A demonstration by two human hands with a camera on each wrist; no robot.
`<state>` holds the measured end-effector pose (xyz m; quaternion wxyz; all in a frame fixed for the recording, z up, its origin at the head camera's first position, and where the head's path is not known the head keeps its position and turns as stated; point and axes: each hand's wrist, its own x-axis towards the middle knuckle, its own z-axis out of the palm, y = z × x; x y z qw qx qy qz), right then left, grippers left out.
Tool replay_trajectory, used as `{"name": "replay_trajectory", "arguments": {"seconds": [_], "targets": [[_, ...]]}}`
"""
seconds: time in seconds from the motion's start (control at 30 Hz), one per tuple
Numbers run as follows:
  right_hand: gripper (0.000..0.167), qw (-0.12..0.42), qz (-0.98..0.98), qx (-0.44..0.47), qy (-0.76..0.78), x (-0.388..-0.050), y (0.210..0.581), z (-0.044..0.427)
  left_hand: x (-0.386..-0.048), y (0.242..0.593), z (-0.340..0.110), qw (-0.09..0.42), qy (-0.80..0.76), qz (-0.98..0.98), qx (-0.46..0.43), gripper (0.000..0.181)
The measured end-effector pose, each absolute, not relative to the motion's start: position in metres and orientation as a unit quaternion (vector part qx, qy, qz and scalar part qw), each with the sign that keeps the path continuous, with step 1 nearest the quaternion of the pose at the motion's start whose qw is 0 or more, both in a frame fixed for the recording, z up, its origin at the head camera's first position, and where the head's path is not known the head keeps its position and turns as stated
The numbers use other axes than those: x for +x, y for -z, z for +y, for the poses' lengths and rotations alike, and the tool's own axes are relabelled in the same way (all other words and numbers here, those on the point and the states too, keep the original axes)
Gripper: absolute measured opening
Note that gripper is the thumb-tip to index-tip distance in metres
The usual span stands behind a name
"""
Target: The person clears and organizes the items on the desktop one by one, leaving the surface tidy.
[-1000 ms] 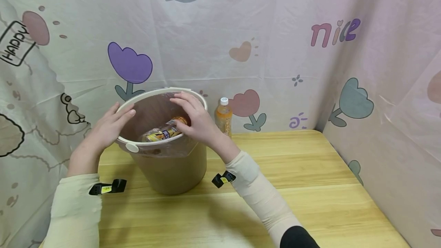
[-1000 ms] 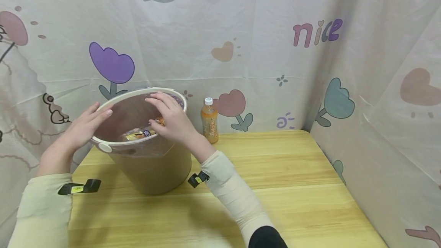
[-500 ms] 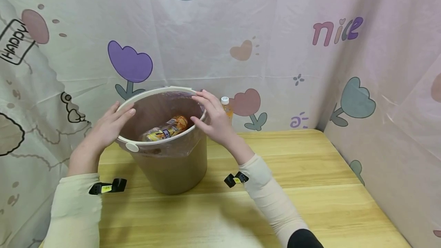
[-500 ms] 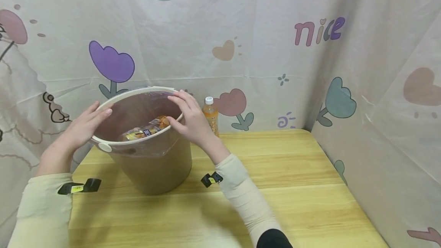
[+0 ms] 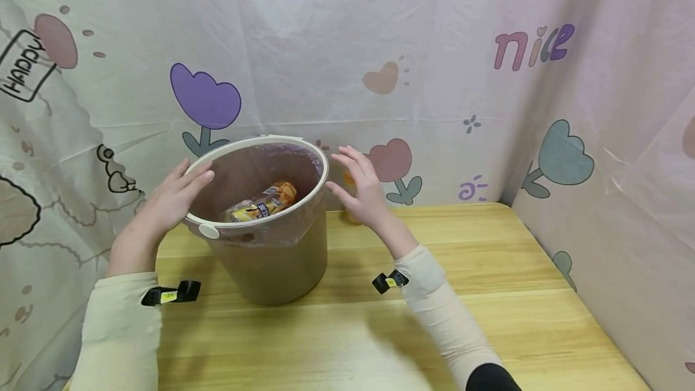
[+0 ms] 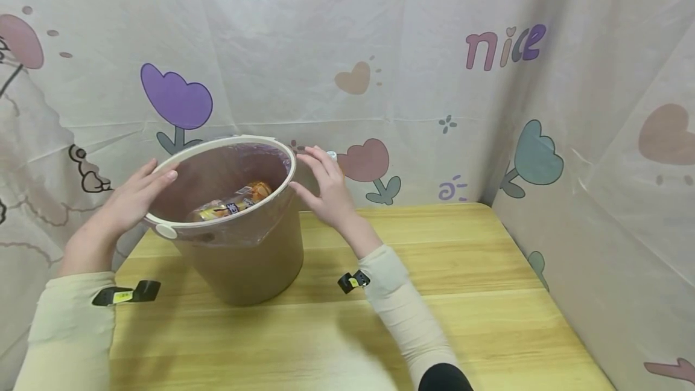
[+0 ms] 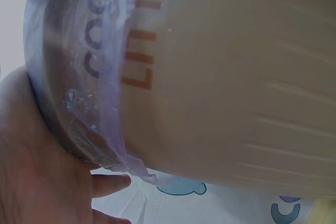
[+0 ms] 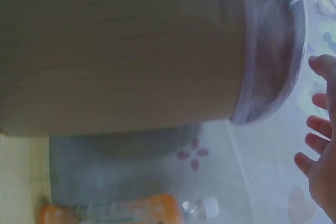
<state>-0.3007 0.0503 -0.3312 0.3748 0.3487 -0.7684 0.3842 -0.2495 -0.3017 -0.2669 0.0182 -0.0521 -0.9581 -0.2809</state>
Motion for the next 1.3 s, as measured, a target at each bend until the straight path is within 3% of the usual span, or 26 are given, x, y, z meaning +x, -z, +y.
{"name": "replay_trajectory", "arguments": {"seconds": [0.5,0.97,1.3], "targets": [[0.051,0.364,-0.817,0.264,-0.361,-0.336,0.365,0.084,-0.250,0.266,-0.303,0.017,0.253,-0.966,-0.057,0.066],[0.067,0.258,-0.894,0.132,-0.342,-0.367,0.387,0.083,-0.251,0.259,-0.302,0.002,0.172,-0.984,-0.050,0.072],[0.077,0.214,-0.917,0.096,-0.323,-0.393,0.392,0.073,-0.249,0.259,-0.301,-0.002,0.170,-0.984,-0.044,0.074]]}}
